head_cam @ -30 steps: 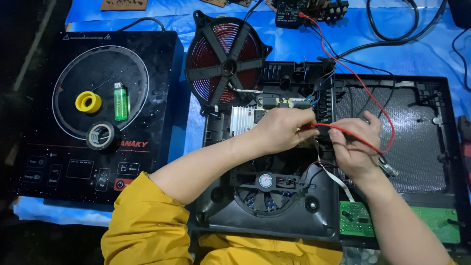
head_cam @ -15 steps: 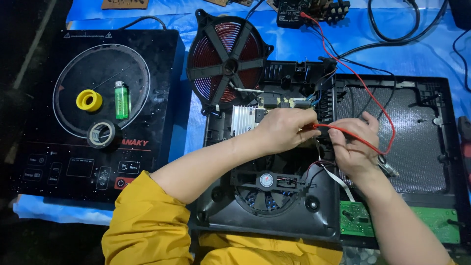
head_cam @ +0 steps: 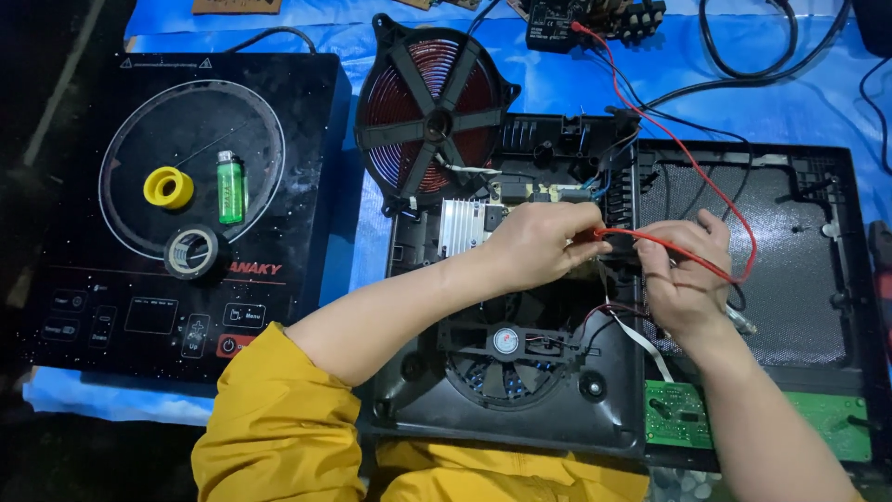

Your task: Testing electronic components with a multimeter and soldering a component on an induction cooker's PCB.

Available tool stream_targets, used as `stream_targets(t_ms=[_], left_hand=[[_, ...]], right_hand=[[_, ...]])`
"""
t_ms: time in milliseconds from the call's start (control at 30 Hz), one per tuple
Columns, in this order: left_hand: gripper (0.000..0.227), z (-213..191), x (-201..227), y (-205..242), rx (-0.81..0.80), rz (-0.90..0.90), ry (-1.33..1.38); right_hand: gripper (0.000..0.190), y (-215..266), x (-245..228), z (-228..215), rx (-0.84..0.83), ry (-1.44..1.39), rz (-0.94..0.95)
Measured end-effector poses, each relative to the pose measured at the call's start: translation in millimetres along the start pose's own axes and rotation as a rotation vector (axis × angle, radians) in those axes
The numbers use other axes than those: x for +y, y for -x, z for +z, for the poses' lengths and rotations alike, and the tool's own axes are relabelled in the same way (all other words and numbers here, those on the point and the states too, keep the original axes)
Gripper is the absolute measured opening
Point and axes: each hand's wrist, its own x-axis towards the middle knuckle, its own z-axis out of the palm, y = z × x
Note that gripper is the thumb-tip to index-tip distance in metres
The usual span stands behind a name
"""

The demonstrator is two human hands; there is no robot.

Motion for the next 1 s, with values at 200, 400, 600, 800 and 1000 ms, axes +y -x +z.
stream_targets(t_ms=[200, 400, 600, 800, 1000], left_hand=[[0.021, 2, -2, 2, 0.002, 0.01, -0.009], [0.021, 2, -2, 2, -0.012, 0.003, 0.004], [0.023, 3, 0, 2, -0.009, 0.007, -0.013], [0.023, 6, 1, 3, -0.006, -0.009, -0.023], [0.022, 9, -1, 5, -0.003, -0.024, -0.015]], right_hand=[[0.015, 1, 0, 2, -0.013, -0.011, -0.011], [0.017, 0, 0, 2, -0.02, -0.004, -0.04], [0.015, 0, 1, 3, -0.039, 0.0, -0.013], [0.018, -1, 0, 6, -0.048, 0.025, -0.007], [0.018, 0, 3, 9, -0.057, 0.01, 0.021]])
